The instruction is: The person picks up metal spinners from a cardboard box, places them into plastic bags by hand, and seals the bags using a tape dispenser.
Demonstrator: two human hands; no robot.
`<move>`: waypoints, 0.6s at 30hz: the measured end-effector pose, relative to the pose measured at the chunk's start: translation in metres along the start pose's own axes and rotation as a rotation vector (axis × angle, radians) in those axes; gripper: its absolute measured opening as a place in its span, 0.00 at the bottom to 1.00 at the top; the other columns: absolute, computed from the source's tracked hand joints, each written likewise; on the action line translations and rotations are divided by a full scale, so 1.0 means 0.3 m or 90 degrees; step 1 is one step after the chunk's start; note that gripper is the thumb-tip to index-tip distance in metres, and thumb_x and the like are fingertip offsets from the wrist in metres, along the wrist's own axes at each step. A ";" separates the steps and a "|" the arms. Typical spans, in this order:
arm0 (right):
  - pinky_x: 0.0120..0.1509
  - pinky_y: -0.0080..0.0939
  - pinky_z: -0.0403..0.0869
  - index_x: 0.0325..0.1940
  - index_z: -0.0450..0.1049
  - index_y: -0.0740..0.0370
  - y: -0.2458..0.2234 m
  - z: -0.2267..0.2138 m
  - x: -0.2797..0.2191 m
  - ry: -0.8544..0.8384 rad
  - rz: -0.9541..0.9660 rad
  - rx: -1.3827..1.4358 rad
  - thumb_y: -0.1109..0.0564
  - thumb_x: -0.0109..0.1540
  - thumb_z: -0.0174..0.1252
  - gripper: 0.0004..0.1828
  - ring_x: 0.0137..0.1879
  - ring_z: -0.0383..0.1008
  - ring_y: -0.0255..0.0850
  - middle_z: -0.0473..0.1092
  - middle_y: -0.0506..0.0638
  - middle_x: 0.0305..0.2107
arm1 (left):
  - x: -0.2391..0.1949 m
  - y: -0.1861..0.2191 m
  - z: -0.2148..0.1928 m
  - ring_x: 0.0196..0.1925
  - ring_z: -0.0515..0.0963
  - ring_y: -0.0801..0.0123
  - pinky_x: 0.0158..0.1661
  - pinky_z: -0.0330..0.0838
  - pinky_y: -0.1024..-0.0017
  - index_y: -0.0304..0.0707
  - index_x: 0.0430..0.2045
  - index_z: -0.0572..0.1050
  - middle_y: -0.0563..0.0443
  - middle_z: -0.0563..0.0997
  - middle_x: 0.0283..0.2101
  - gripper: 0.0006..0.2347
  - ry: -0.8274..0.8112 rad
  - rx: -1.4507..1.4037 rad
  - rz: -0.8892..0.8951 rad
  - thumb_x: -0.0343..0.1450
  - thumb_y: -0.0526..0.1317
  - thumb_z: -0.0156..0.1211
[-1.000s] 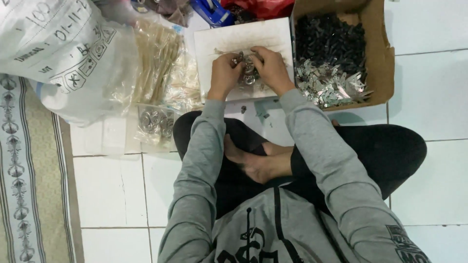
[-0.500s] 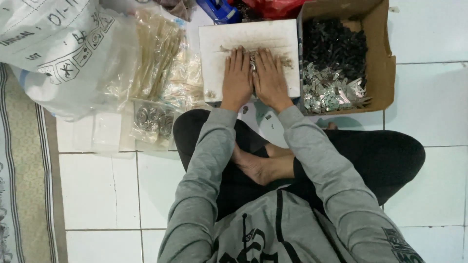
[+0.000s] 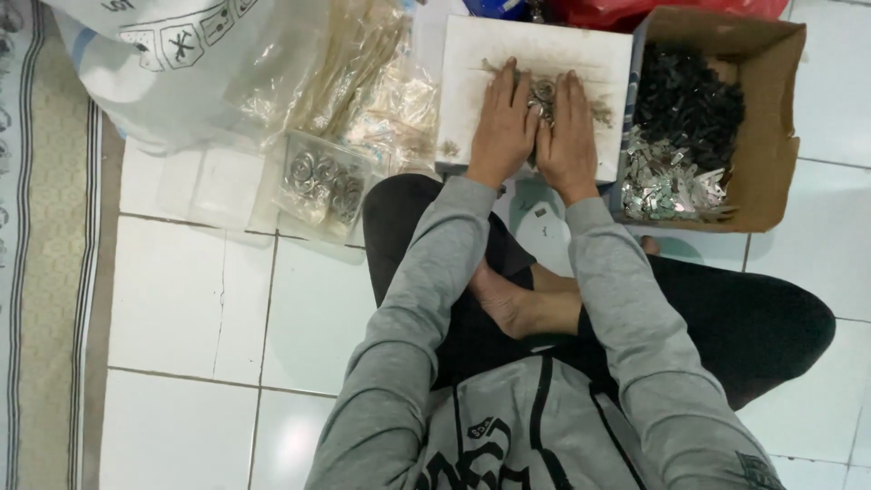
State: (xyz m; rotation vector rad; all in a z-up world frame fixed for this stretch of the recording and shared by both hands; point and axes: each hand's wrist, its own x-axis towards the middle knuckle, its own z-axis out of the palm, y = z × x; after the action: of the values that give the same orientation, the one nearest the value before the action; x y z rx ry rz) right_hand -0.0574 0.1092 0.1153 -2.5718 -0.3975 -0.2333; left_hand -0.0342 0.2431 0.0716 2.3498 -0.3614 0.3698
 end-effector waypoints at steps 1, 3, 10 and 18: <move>0.84 0.59 0.49 0.79 0.47 0.73 0.011 0.008 -0.005 -0.001 -0.007 0.000 0.50 0.75 0.36 0.32 0.81 0.47 0.63 0.47 0.70 0.75 | -0.001 -0.012 0.013 0.79 0.55 0.45 0.78 0.50 0.49 0.32 0.69 0.59 0.35 0.51 0.77 0.21 0.006 0.002 -0.003 0.82 0.44 0.42; 0.83 0.61 0.52 0.79 0.49 0.71 0.031 0.023 -0.010 0.033 -0.028 -0.010 0.45 0.76 0.34 0.33 0.80 0.50 0.63 0.50 0.70 0.74 | -0.001 -0.035 0.034 0.79 0.57 0.44 0.78 0.51 0.50 0.30 0.65 0.64 0.33 0.55 0.75 0.19 0.107 -0.169 -0.012 0.81 0.42 0.47; 0.81 0.62 0.49 0.77 0.50 0.75 -0.029 -0.015 -0.010 -0.002 -0.003 0.001 0.54 0.72 0.42 0.32 0.78 0.50 0.65 0.53 0.72 0.72 | 0.022 -0.214 -0.247 0.61 0.76 0.51 0.67 0.68 0.56 0.33 0.46 0.78 0.39 0.80 0.54 0.12 0.302 -0.130 -0.169 0.74 0.40 0.53; 0.80 0.63 0.52 0.75 0.51 0.77 -0.054 -0.026 -0.016 0.012 -0.013 -0.004 0.55 0.71 0.45 0.32 0.75 0.53 0.67 0.54 0.74 0.70 | -0.206 -0.633 -0.851 0.67 0.63 0.41 0.64 0.64 0.47 0.42 0.56 0.78 0.31 0.66 0.64 0.34 0.202 0.298 -0.375 0.58 0.13 0.45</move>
State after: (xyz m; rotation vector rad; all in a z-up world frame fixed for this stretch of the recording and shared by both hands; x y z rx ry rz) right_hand -0.0678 0.1171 0.1284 -2.5704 -0.4174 -0.2652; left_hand -0.0638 0.5633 0.1111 2.6385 0.6210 0.5680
